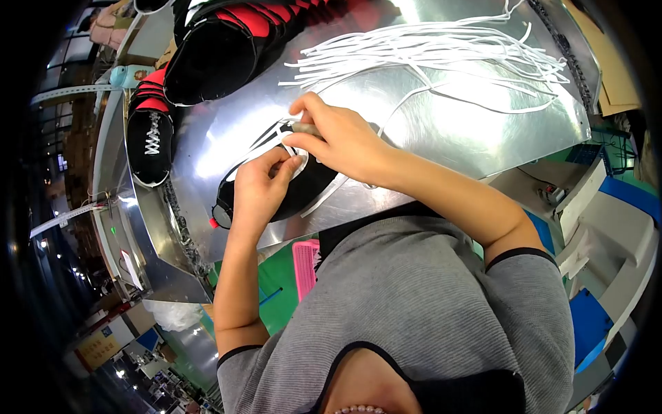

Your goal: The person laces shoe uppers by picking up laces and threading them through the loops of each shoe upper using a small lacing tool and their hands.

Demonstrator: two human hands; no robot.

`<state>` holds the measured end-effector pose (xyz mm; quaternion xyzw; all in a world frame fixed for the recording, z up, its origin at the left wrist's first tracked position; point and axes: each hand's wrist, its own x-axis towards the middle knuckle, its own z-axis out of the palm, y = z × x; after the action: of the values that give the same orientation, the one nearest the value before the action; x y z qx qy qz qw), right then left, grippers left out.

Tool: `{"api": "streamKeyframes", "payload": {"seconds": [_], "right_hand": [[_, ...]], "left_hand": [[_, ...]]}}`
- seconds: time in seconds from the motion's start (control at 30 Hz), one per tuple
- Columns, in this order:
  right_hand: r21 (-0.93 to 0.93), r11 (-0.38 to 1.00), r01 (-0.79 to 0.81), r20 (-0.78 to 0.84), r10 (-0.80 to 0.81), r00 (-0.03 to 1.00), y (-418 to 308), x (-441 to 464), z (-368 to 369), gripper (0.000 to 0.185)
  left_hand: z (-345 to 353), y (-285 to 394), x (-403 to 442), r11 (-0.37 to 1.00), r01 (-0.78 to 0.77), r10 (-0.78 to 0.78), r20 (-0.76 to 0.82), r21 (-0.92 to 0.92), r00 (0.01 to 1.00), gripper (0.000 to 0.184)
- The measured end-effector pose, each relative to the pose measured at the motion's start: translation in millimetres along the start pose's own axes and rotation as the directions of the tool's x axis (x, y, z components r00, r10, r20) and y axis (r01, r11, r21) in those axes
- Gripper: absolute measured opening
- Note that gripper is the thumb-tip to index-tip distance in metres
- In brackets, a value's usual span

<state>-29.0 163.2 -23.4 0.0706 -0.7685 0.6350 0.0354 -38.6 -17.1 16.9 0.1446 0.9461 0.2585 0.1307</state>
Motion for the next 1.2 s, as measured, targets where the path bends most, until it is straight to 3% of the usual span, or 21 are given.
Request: {"api": "streamKeyframes", "payload": {"seconds": [0.13, 0.27, 0.37, 0.47, 0.57, 0.6, 0.67, 0.7, 0.83, 0.9, 0.97, 1.0, 1.07, 1.13, 1.17, 1.2], "right_hand": [[-0.058, 0.995, -0.086, 0.186, 0.095, 0.978, 1.2, -30.2, -15.0, 0.023], [-0.15, 0.976, -0.156, 0.204, 0.185, 0.961, -1.7, -38.4, -14.5, 0.019], [-0.204, 0.973, -0.105, 0.208, 0.148, 0.967, 4.1, -37.1, -11.5, 0.018], [-0.28, 0.951, -0.132, 0.258, 0.207, 0.944, 0.2, -31.1, -12.1, 0.017], [-0.453, 0.89, -0.053, 0.228, 0.174, 0.958, -0.8, -28.1, -7.8, 0.018], [-0.475, 0.879, -0.039, 0.226, 0.165, 0.96, -2.7, -25.2, -4.2, 0.02], [-0.514, 0.858, -0.009, 0.238, 0.152, 0.959, -8.0, -20.2, 9.2, 0.026], [-0.542, 0.84, -0.003, 0.267, 0.176, 0.947, -4.6, -17.5, 17.7, 0.032], [-0.425, 0.905, -0.033, 0.254, 0.154, 0.955, -11.8, -23.1, 6.2, 0.029], [-0.348, 0.936, 0.05, 0.292, 0.058, 0.955, -16.5, -38.4, -17.5, 0.022], [-0.353, 0.936, 0.002, 0.373, 0.139, 0.918, -37.1, -39.1, -60.6, 0.019], [-0.239, 0.945, -0.223, 0.28, 0.287, 0.916, -47.2, -33.8, -76.2, 0.023], [-0.214, 0.976, -0.034, -0.004, 0.034, 0.999, -30.3, -16.4, -83.5, 0.03], [0.015, 0.998, -0.064, 0.111, 0.062, 0.992, -0.1, 6.5, -68.5, 0.038], [0.183, 0.957, -0.225, 0.221, 0.183, 0.958, -6.4, 8.1, -55.6, 0.034], [0.064, 0.978, -0.199, 0.184, 0.184, 0.965, 3.1, 6.8, -42.6, 0.04]], "left_hand": [[-2.2, 1.5, 2.8, 1.0, 0.006, -0.007, 0.014, 0.029, 1.0, 0.026], [-0.3, 2.7, 4.2, 1.0, 0.017, -0.017, -0.003, 0.017, 1.0, 0.027], [-1.0, 4.5, 3.8, 0.999, 0.044, -0.044, 0.007, -0.002, 0.999, 0.026], [-5.0, 6.4, 4.4, 0.995, 0.099, -0.1, 0.095, 0.015, 0.99, 0.018], [5.6, -4.9, -5.3, 0.973, -0.182, 0.181, -0.021, -0.144, 0.983, 0.015], [4.7, -2.6, -8.1, 0.976, -0.184, 0.187, 0.018, -0.117, 0.982, 0.023], [8.2, 3.2, -10.6, 0.962, -0.218, 0.222, 0.006, -0.162, 0.975, 0.022], [10.3, 1.4, -11.0, 0.96, -0.262, 0.261, -0.025, -0.099, 0.965, 0.021], [8.3, -3.0, -22.2, 0.939, -0.338, 0.343, -0.097, 0.071, 0.934, 0.019], [2.5, 1.9, -35.2, 0.932, -0.347, 0.358, -0.129, 0.1, 0.925, 0.018], [-3.8, -4.9, -48.4, 0.917, -0.362, 0.391, -0.185, 0.169, 0.902, 0.02], [-5.4, -9.2, -52.3, 0.908, -0.368, 0.407, -0.212, 0.203, 0.889, 0.021], [0.4, -11.9, -54.0, 0.852, -0.446, 0.512, -0.249, 0.275, 0.822, 0.022], [7.6, -0.3, -51.9, 0.787, -0.512, 0.601, -0.244, 0.344, 0.761, 0.022], [7.5, 2.1, -54.0, 0.8, -0.493, 0.57, -0.176, 0.342, 0.803, 0.019], [4.3, 1.7, -54.5, 0.874, -0.443, 0.476, -0.174, 0.198, 0.862, 0.022]]}}
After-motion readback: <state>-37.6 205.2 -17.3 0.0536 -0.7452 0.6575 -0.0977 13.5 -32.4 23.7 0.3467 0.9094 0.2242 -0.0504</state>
